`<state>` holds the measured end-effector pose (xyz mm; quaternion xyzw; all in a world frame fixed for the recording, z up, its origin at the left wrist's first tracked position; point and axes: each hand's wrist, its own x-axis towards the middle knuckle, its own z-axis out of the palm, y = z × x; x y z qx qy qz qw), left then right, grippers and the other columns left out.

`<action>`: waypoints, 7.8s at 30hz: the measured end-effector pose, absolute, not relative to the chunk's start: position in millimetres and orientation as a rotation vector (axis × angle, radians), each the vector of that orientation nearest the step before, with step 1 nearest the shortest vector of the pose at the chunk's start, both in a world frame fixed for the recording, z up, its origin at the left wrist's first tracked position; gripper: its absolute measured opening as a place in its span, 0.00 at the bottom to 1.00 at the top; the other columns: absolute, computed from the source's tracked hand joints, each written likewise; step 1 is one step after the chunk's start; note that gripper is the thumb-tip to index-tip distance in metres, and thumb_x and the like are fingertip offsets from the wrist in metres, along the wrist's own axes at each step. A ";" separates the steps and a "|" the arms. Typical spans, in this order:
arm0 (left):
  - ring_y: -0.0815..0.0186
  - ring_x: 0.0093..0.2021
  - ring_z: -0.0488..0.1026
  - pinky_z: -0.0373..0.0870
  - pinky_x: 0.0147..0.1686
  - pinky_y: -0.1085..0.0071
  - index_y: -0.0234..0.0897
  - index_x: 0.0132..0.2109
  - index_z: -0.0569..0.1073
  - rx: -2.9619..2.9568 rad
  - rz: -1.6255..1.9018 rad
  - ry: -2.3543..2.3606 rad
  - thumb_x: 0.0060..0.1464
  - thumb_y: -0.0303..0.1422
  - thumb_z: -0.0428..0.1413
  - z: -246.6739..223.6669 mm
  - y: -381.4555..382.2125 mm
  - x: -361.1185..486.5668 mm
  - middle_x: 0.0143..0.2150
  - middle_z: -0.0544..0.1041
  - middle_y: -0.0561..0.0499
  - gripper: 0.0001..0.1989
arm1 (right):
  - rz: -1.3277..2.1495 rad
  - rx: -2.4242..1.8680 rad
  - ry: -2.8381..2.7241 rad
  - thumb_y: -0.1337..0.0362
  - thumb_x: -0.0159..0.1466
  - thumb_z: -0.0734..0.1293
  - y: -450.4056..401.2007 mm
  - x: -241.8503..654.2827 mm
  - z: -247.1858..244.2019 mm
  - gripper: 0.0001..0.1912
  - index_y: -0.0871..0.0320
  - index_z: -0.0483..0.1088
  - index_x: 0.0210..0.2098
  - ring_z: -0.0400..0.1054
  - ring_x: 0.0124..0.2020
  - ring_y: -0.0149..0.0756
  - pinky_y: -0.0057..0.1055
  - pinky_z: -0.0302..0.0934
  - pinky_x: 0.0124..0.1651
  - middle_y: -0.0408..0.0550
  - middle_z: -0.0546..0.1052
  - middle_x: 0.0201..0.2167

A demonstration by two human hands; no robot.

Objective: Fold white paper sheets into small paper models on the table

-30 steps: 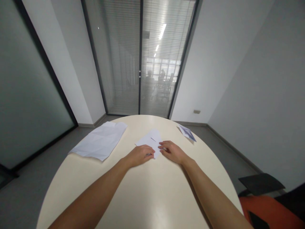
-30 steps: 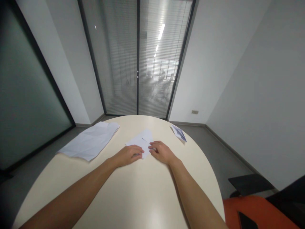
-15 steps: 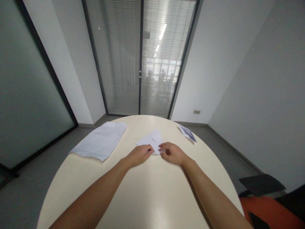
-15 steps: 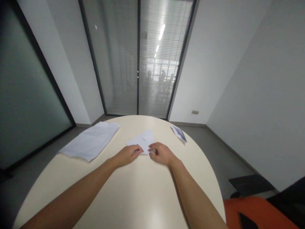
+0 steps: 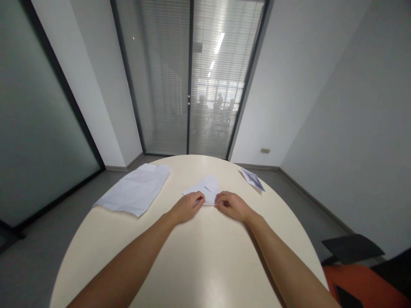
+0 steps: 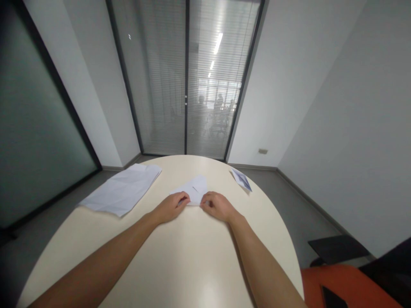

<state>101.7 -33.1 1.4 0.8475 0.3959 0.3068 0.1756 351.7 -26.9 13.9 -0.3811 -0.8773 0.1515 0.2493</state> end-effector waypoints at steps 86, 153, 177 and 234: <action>0.52 0.57 0.68 0.66 0.58 0.57 0.37 0.56 0.74 2.621 0.688 1.499 0.58 0.45 0.57 -4.5 -41.9 116.9 0.56 0.73 0.41 0.23 | 0.258 -0.971 -2.509 0.58 0.63 0.68 -25.1 341.0 -3.2 0.29 0.61 0.68 0.62 0.61 0.65 0.51 0.50 0.54 0.67 0.60 0.69 0.62; 0.56 0.58 0.71 0.65 0.58 0.57 0.41 0.54 0.75 2.731 0.594 1.357 0.64 0.36 0.52 -3.0 -39.1 118.4 0.58 0.75 0.45 0.15 | 0.164 -1.436 -2.599 0.54 0.67 0.63 -42.5 368.4 55.4 0.22 0.57 0.79 0.24 0.71 0.24 0.35 0.29 0.54 0.29 0.49 0.81 0.22; 0.58 0.68 0.60 0.57 0.68 0.60 0.40 0.59 0.74 2.731 0.556 0.922 0.62 0.37 0.54 6.2 -48.4 113.0 0.65 0.70 0.47 0.19 | 0.184 -1.124 -2.514 0.65 0.67 0.62 -22.9 359.1 5.6 0.21 0.61 0.72 0.58 0.67 0.59 0.46 0.45 0.59 0.64 0.57 0.75 0.56; 0.53 0.66 0.64 0.60 0.65 0.58 0.37 0.60 0.74 2.690 0.614 1.162 0.65 0.46 0.50 -4.8 -32.8 102.0 0.65 0.69 0.43 0.24 | 0.254 -1.077 -2.528 0.51 0.64 0.68 -35.8 349.8 16.7 0.23 0.56 0.76 0.53 0.69 0.58 0.48 0.44 0.62 0.62 0.57 0.75 0.57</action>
